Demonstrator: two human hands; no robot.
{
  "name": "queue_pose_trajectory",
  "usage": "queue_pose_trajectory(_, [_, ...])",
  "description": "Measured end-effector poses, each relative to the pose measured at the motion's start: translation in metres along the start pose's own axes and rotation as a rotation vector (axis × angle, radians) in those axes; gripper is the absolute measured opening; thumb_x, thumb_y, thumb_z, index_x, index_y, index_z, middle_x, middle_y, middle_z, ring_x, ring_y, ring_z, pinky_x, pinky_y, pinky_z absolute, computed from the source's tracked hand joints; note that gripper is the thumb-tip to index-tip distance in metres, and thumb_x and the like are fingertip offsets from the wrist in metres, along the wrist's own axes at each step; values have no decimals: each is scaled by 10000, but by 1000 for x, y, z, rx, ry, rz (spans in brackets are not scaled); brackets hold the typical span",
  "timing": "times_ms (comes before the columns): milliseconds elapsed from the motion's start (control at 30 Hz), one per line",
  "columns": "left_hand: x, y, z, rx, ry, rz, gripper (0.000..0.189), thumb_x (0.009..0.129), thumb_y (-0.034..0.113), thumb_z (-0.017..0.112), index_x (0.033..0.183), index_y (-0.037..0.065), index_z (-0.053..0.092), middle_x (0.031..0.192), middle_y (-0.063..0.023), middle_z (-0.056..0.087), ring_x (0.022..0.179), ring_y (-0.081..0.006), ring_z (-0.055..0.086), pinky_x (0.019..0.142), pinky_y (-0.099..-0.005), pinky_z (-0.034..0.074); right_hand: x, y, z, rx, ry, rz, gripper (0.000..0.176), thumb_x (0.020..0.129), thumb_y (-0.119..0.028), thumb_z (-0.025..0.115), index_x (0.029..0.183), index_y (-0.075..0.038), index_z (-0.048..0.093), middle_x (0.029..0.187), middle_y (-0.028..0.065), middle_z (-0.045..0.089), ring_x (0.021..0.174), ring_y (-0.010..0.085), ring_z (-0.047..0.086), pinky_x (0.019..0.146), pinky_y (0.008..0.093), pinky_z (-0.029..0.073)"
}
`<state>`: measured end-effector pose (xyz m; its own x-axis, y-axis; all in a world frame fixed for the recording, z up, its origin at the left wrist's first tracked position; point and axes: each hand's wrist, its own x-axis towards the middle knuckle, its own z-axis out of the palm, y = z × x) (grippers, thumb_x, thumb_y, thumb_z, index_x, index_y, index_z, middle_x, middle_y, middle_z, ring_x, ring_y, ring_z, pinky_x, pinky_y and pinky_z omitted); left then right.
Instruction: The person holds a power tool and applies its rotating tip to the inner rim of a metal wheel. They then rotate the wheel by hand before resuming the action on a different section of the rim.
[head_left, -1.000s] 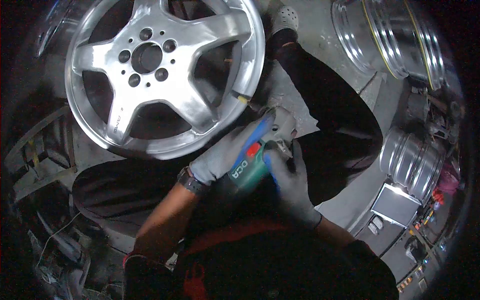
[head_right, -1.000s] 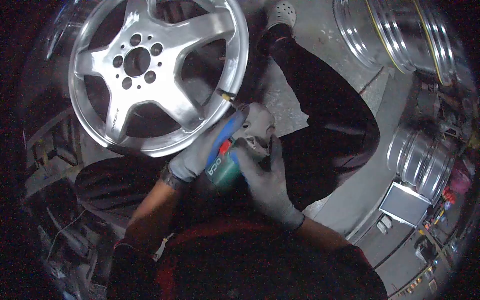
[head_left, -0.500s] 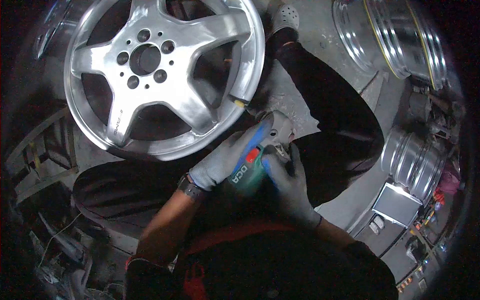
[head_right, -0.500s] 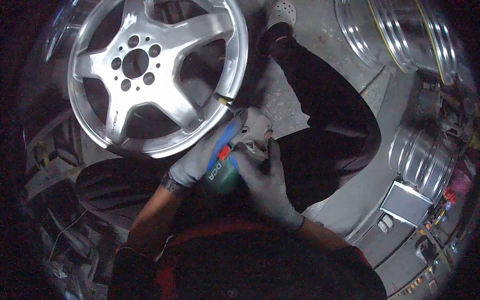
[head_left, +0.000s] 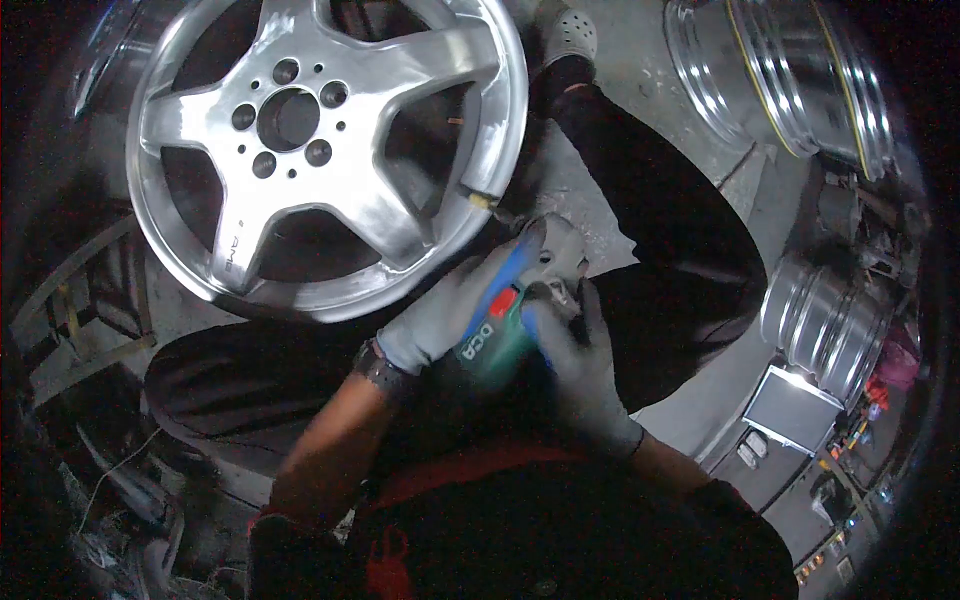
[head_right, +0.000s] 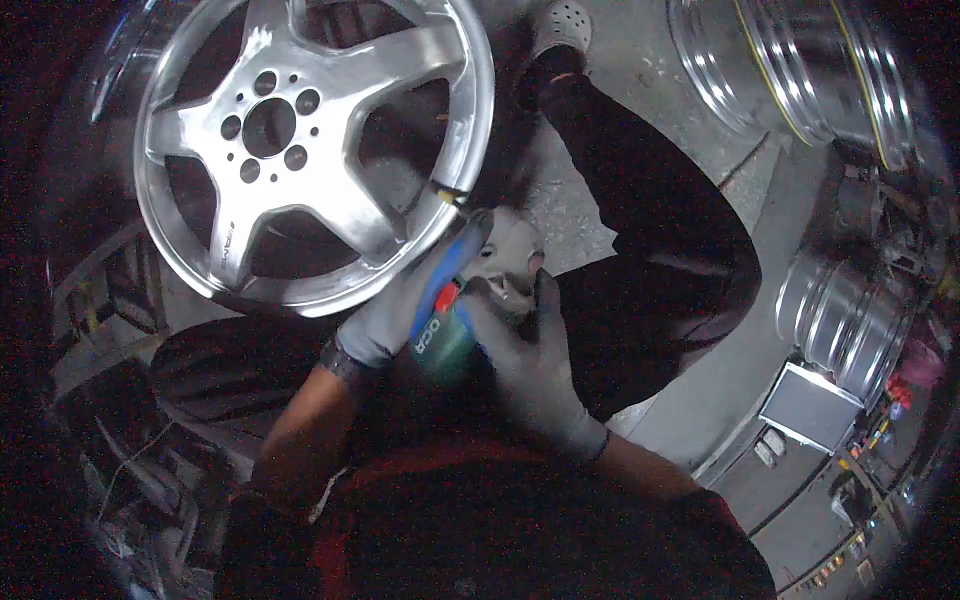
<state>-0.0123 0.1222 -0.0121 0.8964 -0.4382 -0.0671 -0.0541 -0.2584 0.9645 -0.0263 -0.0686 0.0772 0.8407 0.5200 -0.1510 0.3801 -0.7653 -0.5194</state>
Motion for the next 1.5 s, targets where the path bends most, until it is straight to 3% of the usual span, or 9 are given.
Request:
queue_pose_trajectory(33, [9,4,-3,-58,-22,-32,639,928,119,554,1524,94,325,1335,-302,529,1236,-445,541,1046,-453,442,4,-2,0,-2,0,1,578,970,-148,627,1434,42,342,1271,106,562,1138,165,557,1003,324,448])
queue_pose_trajectory(100, [13,4,-7,-45,-77,-91,663,914,118,571,1527,94,321,1357,-301,518,1251,-429,537,1064,-442,431,15,-15,-4,1211,176,719,537,974,-140,617,1420,37,376,1268,108,563,1139,174,558,1011,326,444])
queue_pose_trajectory(433, [-3,2,-3,-63,20,-18,685,921,138,581,1542,84,298,1395,-280,500,1280,-404,522,1086,-427,410,3,-12,10,976,114,469,580,934,-125,690,1391,25,367,1263,129,539,1166,192,559,995,332,470])
queue_pose_trajectory(800, [-16,19,-9,-294,-101,-330,593,970,112,517,1526,44,323,1476,-251,444,1361,-347,459,1139,-397,355,5,-24,10,1420,119,746,529,950,-88,655,1385,2,368,1254,109,555,1133,181,575,997,330,468])
queue_pose_trajectory(933, [-5,6,-7,-88,-54,-109,590,969,115,526,1521,43,330,1488,-250,434,1372,-344,452,1147,-396,350,8,-16,-2,1362,56,777,564,946,-83,658,1405,10,344,1256,112,551,1143,184,569,1008,331,461])
queue_pose_trajectory(1000, [8,18,-14,-16,-95,-107,586,966,106,528,1515,36,335,1485,-251,438,1373,-350,453,1148,-398,351,3,-5,-6,137,9,41,588,940,-88,667,1414,10,334,1254,113,552,1144,185,568,1010,335,461])
queue_pose_trajectory(1033, [9,17,-12,-17,-96,-104,586,966,106,528,1515,36,335,1485,-251,438,1373,-350,453,1148,-398,351,3,-5,-1,135,11,42,588,940,-88,667,1414,10,334,1254,113,552,1144,185,568,1010,335,461])
queue_pose_trajectory(1100, [9,12,-8,-142,-24,15,600,953,109,542,1513,44,336,1453,-262,466,1348,-370,476,1131,-401,370,2,-9,11,1268,185,635,589,937,-100,674,1412,3,342,1255,113,548,1142,188,568,999,337,469])
queue_pose_trajectory(1500, [9,6,-6,-58,-65,-21,664,909,125,600,1517,72,339,1354,-282,518,1227,-401,549,1036,-418,447,4,-16,-1,1226,193,691,567,940,-122,678,1390,24,364,1281,126,525,1153,177,559,975,347,482])
